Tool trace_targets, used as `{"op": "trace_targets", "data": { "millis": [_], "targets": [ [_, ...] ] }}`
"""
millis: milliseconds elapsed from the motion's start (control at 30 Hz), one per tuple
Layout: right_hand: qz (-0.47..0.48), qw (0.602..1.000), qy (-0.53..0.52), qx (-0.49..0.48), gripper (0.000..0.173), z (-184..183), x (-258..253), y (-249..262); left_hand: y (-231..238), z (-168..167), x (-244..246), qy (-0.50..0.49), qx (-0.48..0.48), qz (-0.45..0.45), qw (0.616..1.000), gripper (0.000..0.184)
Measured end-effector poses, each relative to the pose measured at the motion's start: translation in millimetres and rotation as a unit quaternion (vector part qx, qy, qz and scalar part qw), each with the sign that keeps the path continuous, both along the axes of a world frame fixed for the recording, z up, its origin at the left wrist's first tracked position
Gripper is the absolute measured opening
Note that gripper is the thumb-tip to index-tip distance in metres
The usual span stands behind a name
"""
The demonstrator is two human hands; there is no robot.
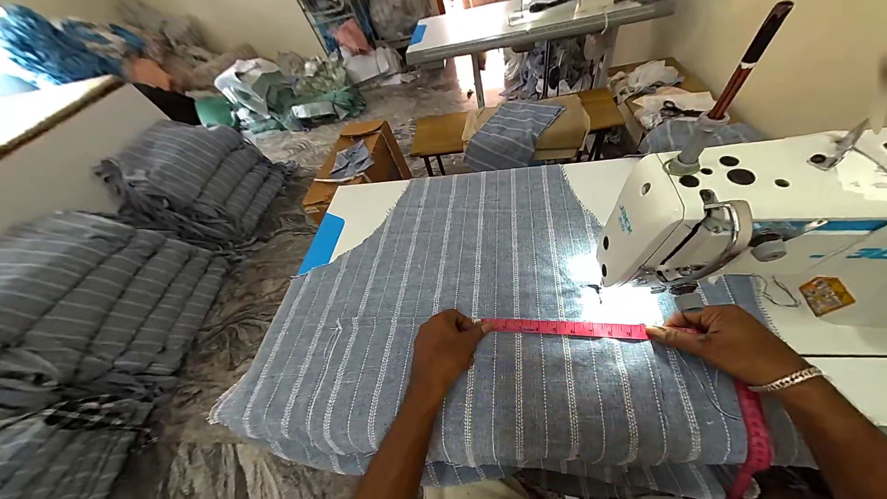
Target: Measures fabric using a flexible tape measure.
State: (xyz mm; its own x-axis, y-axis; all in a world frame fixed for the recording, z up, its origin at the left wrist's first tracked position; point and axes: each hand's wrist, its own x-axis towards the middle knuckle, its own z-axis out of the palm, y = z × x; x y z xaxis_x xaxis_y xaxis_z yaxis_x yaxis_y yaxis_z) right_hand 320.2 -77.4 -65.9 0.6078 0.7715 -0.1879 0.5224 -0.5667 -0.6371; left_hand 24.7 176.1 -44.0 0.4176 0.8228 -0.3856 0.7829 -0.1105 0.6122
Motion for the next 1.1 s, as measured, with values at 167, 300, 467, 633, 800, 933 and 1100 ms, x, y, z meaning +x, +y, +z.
{"op": "trace_targets", "data": {
  "millis": [167, 300, 467, 633, 800, 933, 1100],
  "targets": [
    [-0.019, 0.989, 0.143, 0.029, 0.012, 4.7, -3.0, -4.5, 1.6, -7.9, -7.1, -0.042, 0.010, -0.039, 0.998, 0.029],
    [0.057, 0.984, 0.150, 0.077, 0.024, 2.5, 3.3, -19.2, 0.0, -10.4, -18.5, -0.102, 0.017, -0.073, 0.992, 0.017],
    [0.106, 0.986, 0.083, 0.103, 0.029, 3.7, 0.8, -18.0, 0.2, -7.8, -18.9, -0.108, 0.002, -0.054, 0.993, 0.018],
    [0.078, 0.990, 0.056, 0.102, 0.025, -3.3, -5.4, -17.8, -2.4, -5.0, -20.0, -0.120, -0.020, -0.030, 0.992, 0.026],
    [0.050, 0.991, 0.056, 0.108, 0.026, -5.7, -9.7, -18.4, -7.0, -6.9, -8.8, -0.051, 0.035, -0.013, 0.998, 0.044],
    [-0.004, 0.995, 0.050, 0.090, 0.020, 0.8, -14.5, -12.9, -1.1, -0.8, -1.2, -0.036, -0.013, 0.011, 0.999, 0.045],
    [-0.052, 0.997, -0.036, 0.048, 0.007, 5.4, -17.2, 0.1, 2.1, 2.5, 0.2, -0.029, -0.037, 0.023, 0.999, 0.044]
  ]
}}
